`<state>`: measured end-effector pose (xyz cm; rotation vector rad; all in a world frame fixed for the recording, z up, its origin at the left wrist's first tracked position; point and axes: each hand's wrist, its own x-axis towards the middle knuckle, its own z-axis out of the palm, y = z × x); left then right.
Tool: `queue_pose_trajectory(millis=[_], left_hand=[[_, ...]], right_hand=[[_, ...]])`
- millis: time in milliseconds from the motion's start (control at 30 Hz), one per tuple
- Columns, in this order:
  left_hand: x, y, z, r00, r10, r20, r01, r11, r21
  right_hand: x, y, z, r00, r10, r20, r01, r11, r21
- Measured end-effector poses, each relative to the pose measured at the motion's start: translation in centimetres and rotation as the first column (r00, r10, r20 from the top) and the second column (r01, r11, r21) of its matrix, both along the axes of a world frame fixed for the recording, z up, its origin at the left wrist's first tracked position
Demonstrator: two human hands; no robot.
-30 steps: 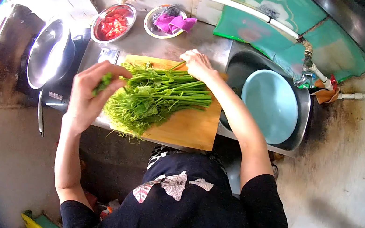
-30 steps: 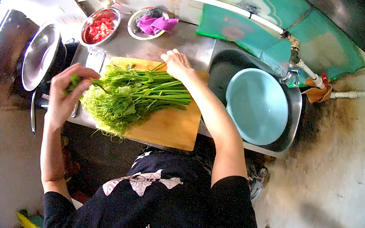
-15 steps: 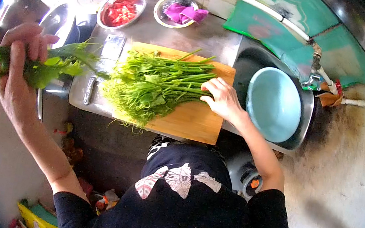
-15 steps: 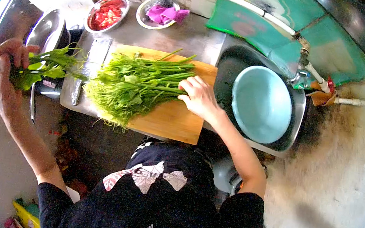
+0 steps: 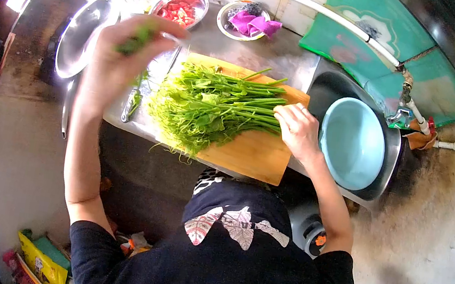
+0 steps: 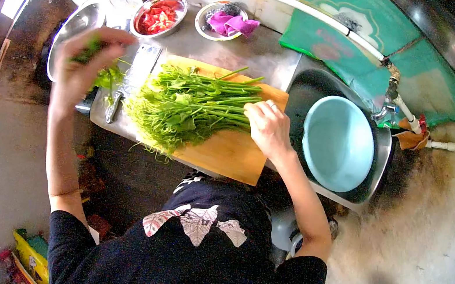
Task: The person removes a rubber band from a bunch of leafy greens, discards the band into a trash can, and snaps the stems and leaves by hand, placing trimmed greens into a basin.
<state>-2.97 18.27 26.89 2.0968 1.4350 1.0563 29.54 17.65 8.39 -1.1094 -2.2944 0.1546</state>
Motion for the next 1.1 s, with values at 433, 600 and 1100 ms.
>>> queue_pose_trajectory(millis=[433, 600, 1100], left_hand=[[8.8, 2.5, -10.0, 0.920, -0.388, 0.059, 0.377, 0.832, -0.407], [8.9, 2.1, -9.6, 0.930, -0.363, 0.065, 0.349, 0.810, -0.472], [9.6, 1.5, -9.8, 0.894, -0.447, -0.015, 0.437, 0.880, -0.187]], right_hand=[[-0.4, 0.5, 8.7, 0.930, 0.008, -0.368, -0.105, 0.964, -0.244], [2.6, 0.7, 9.8, 0.858, -0.177, -0.483, -0.055, 0.902, -0.428], [0.0, -0.1, 8.4, 0.918, 0.014, -0.397, -0.258, 0.780, -0.570]])
